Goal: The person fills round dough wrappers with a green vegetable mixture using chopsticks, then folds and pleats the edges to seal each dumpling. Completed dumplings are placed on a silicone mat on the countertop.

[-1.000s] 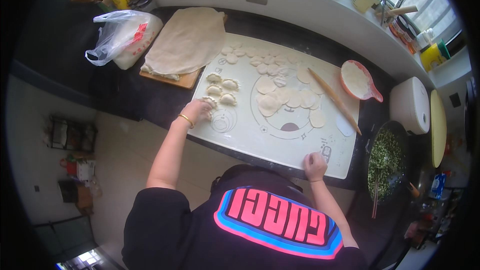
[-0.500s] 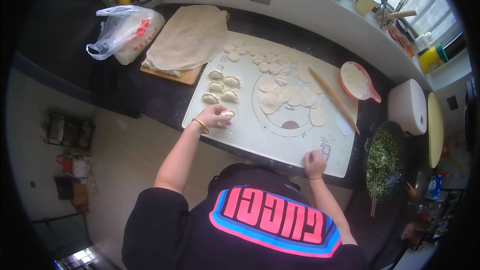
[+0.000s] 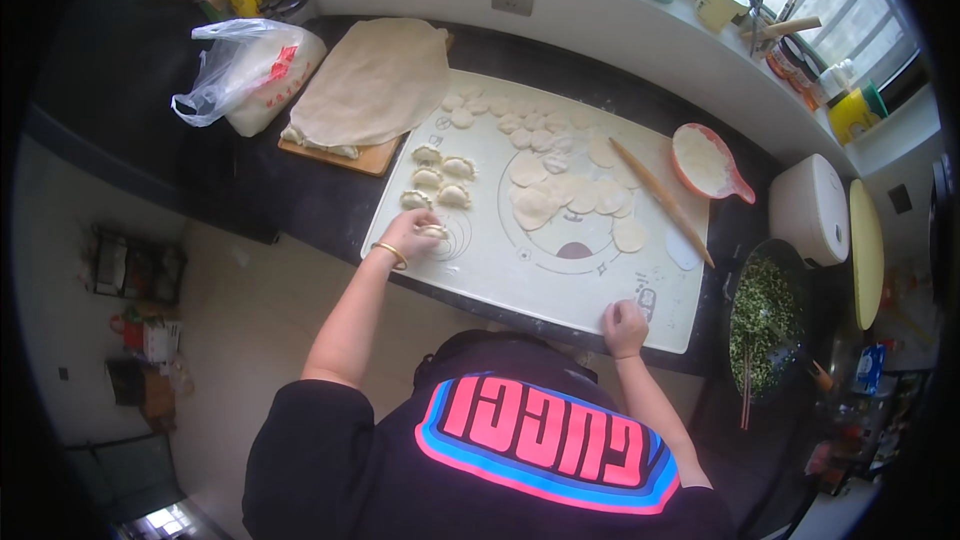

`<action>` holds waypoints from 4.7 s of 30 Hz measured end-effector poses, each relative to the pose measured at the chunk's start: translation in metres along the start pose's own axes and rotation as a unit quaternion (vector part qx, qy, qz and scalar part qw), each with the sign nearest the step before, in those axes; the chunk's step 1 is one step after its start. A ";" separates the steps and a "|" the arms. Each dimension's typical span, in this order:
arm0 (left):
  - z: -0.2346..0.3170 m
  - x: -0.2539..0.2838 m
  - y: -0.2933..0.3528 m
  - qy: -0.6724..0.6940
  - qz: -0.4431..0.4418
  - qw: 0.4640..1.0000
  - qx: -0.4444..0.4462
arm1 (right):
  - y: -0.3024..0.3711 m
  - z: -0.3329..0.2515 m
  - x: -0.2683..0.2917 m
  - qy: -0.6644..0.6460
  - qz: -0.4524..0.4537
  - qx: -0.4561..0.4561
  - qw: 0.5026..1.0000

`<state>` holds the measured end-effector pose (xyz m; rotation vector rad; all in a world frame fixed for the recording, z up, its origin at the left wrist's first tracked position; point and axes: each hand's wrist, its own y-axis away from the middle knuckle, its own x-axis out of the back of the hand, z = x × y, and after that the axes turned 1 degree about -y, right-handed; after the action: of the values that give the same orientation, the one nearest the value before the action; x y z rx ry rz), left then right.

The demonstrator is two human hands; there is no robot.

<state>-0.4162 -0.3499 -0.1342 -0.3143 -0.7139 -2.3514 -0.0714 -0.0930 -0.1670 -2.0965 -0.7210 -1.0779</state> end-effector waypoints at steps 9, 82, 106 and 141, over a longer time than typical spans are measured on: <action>-0.021 0.036 -0.008 -0.260 0.074 0.947 -0.175 | 0.001 0.001 -0.001 0.003 -0.009 -0.004 1.000; 0.095 -0.134 -0.083 -0.172 0.176 0.969 0.002 | -0.006 -0.003 0.022 -0.095 -0.090 -0.103 0.986; 0.088 -0.150 -0.063 0.019 0.111 0.991 -0.068 | -0.082 -0.020 -0.045 -0.369 -0.201 -0.209 0.883; 0.196 -0.199 0.012 0.102 -0.237 0.930 -0.260 | -0.105 -0.046 0.136 -0.267 -0.097 0.069 0.956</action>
<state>-0.2501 -0.1434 -0.0462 -0.1197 -0.0459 -2.9649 -0.0995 -0.0389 -0.0001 -2.2430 -1.2429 -0.5222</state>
